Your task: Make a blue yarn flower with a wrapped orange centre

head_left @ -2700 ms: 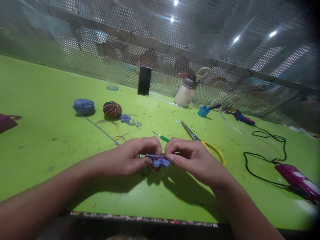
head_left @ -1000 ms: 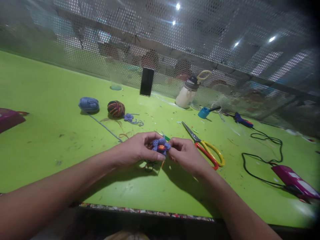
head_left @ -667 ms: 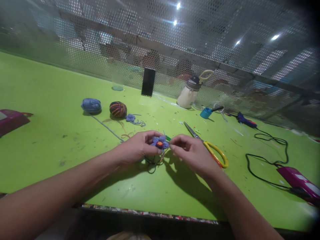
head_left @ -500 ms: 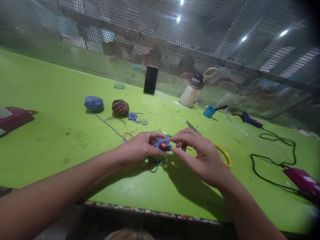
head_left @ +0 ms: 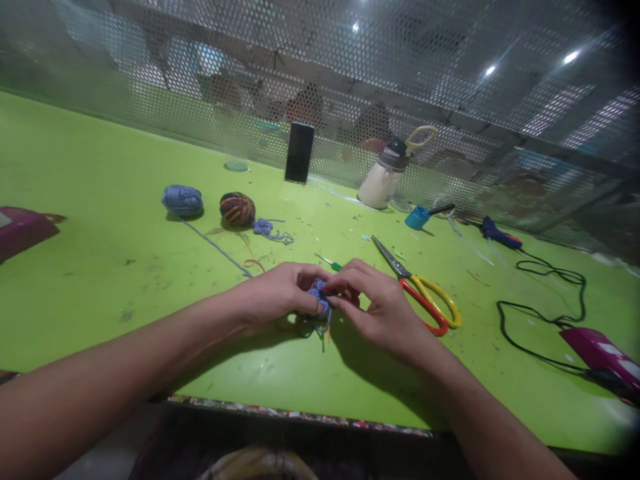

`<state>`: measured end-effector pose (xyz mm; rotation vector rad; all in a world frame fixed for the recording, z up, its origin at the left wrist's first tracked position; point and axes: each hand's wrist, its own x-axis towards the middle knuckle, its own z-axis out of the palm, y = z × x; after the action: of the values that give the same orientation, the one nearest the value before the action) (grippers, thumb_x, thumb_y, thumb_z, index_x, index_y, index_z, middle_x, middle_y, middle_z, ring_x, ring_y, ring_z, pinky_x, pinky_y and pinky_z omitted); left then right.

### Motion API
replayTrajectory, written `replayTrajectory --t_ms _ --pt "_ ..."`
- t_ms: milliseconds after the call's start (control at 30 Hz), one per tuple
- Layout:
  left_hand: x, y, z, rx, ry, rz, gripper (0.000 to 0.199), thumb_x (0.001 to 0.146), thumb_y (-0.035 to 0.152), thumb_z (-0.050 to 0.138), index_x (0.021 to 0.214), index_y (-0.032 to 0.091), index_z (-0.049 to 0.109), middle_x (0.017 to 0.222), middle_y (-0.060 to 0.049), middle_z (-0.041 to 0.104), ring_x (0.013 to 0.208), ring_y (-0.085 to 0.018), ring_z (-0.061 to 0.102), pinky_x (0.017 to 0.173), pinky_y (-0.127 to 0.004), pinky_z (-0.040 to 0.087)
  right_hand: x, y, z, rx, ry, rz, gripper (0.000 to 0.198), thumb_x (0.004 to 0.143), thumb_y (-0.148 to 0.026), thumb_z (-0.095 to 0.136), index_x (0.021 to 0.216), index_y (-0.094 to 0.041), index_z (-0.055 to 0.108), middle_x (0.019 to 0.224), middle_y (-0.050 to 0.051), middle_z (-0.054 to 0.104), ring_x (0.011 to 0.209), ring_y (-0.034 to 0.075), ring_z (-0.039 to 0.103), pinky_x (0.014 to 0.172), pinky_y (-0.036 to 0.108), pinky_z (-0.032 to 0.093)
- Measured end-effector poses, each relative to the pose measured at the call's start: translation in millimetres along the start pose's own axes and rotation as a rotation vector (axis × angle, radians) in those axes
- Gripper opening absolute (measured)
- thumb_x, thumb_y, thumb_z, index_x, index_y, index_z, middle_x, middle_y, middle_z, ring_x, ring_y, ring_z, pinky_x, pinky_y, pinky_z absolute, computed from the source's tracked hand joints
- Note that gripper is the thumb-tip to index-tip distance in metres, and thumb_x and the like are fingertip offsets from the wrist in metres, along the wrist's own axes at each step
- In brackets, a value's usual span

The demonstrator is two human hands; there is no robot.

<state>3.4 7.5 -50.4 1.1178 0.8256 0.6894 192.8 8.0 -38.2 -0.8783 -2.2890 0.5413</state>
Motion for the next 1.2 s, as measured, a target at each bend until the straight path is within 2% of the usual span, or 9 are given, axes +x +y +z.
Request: replayTrajectory --t_ms 167,233,333,400,467,567,700,933,1200 --pt "-2 6 2 -0.055 0.065 -0.055 0.039 0.061 0.007 0.068 0.099 0.017 0.068 0.085 -0.003 0.066 0.074 -0.018 0.060 0.067 -0.032 0.044 0 -3 -9 0.246 -0.049 0.213 0.016 0.080 -0.016 0.069 0.096 -0.017 0.070 0.083 0.004 0.060 0.070 0.015 0.055 0.064 0.031 0.046" --pt "-2 8 1 -0.061 0.077 -0.061 0.040 0.061 0.006 0.068 0.099 0.017 0.068 0.086 -0.004 0.067 0.072 -0.017 0.060 0.069 -0.033 0.044 0 0 -14 0.382 0.020 0.302 0.020 0.079 -0.021 0.072 0.098 -0.018 0.069 0.082 0.003 0.061 0.069 0.015 0.056 0.063 0.031 0.045" --pt "-2 9 0 -0.064 0.072 -0.046 0.039 0.062 0.005 0.068 0.099 0.016 0.068 0.088 -0.005 0.069 0.075 -0.017 0.061 0.075 -0.034 0.044 0 7 -18 0.517 0.100 0.487 0.017 0.077 -0.030 0.074 0.083 -0.016 0.069 0.069 0.001 0.060 0.059 0.012 0.052 0.055 0.027 0.041" --pt "-2 10 -2 -0.080 0.084 -0.024 0.038 0.063 0.004 0.069 0.099 0.016 0.070 0.091 -0.006 0.070 0.080 -0.017 0.062 0.079 -0.034 0.044 1 9 -16 0.577 0.032 0.598 0.022 0.076 -0.035 0.075 0.075 -0.015 0.068 0.060 0.000 0.059 0.053 0.010 0.049 0.051 0.026 0.039" --pt "-3 12 -4 -0.122 0.104 0.000 0.036 0.063 0.003 0.070 0.098 0.016 0.070 0.093 -0.006 0.072 0.084 -0.017 0.063 0.082 -0.032 0.044 2 8 -13 0.677 -0.078 0.655 0.024 0.074 -0.036 0.076 0.077 -0.014 0.068 0.059 0.001 0.060 0.051 0.010 0.050 0.051 0.026 0.041" --pt "-5 15 -7 -0.193 0.095 0.033 0.037 0.064 0.002 0.071 0.098 0.017 0.070 0.094 -0.005 0.073 0.086 -0.016 0.065 0.083 -0.029 0.045 3 2 -8 0.857 -0.157 0.680 0.027 0.070 -0.032 0.079 0.087 -0.014 0.068 0.072 0.003 0.064 0.057 0.012 0.057 0.051 0.026 0.045" --pt "-5 17 -8 -0.260 0.070 0.038 0.041 0.063 -0.001 0.071 0.100 0.017 0.068 0.093 -0.004 0.074 0.086 -0.015 0.066 0.083 -0.027 0.045 4 -3 -4 0.975 -0.056 0.733 0.034 0.066 -0.027 0.082 0.094 -0.016 0.064 0.071 0.000 0.063 0.055 0.012 0.060 0.048 0.025 0.044" --pt "-5 16 -7 -0.244 0.053 0.013 0.035 0.065 0.004 0.073 0.098 0.015 0.069 0.093 -0.005 0.074 0.087 -0.016 0.066 0.085 -0.030 0.044 6 0 3 0.912 0.006 0.750 0.027 0.058 -0.025 0.085 0.068 -0.015 0.062 0.053 -0.005 0.056 0.044 0.006 0.046 0.044 0.021 0.034" --pt "-6 18 -6 -0.187 0.070 0.039 0.038 0.062 0.003 0.075 0.097 0.015 0.071 0.096 -0.005 0.072 0.091 -0.018 0.063 0.091 -0.033 0.042 5 4 0 0.792 0.014 0.706 0.014 0.068 -0.020 0.072 0.067 -0.017 0.058 0.051 -0.003 0.058 0.047 0.010 0.052 0.047 0.023 0.040"
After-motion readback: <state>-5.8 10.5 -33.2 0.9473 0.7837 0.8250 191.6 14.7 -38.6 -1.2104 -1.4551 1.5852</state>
